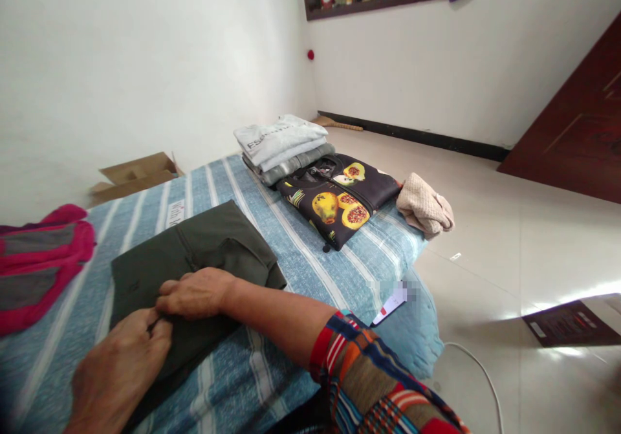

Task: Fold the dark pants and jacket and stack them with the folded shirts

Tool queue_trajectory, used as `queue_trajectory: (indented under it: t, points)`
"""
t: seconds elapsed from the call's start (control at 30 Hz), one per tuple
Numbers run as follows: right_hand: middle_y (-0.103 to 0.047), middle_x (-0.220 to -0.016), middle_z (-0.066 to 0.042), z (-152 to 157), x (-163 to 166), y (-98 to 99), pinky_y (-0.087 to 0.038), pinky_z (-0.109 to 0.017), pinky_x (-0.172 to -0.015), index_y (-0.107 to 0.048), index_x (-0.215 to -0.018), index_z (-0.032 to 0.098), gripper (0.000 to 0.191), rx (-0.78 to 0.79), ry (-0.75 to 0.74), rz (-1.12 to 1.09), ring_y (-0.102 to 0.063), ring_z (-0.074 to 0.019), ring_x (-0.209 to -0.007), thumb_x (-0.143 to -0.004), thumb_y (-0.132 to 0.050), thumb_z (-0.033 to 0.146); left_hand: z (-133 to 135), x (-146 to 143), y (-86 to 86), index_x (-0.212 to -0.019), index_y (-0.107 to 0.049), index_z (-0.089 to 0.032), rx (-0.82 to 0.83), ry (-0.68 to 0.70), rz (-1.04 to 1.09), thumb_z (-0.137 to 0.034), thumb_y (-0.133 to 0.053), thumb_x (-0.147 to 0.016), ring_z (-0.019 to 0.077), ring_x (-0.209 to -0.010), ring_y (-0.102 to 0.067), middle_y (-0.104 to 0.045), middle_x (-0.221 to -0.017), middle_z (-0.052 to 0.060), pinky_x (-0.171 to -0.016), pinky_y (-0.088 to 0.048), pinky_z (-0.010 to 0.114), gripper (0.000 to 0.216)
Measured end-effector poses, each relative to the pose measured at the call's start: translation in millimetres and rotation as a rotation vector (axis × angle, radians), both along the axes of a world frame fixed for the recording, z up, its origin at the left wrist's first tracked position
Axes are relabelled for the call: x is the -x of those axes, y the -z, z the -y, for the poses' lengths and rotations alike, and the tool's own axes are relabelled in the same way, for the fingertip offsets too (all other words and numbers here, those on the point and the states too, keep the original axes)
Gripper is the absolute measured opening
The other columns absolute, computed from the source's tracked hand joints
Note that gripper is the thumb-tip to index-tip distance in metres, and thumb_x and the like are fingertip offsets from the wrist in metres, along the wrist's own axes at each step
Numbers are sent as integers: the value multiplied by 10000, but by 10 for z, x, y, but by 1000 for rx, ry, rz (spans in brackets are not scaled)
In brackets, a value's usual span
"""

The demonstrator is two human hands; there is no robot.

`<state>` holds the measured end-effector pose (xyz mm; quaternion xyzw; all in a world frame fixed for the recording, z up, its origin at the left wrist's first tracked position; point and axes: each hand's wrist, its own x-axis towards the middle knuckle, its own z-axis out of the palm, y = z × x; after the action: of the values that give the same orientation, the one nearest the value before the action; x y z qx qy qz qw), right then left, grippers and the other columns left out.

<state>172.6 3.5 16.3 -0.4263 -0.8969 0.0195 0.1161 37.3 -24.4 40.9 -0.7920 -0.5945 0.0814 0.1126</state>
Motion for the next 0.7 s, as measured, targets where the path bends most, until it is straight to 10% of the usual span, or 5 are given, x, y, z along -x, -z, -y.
queue_trajectory:
  t: [0.7]
  points:
    - [-563,-1063,-46,4,26,8,-528,-317,-702,-606,-991,186,225,-15,17,-6,-592,-190,-914,-936,-389,204,-79,-34,-90,-954,-551,-134,90,30,6,-293,-275,-922,286,-933,-616,-596,-1058,142,-731,-460,347,319]
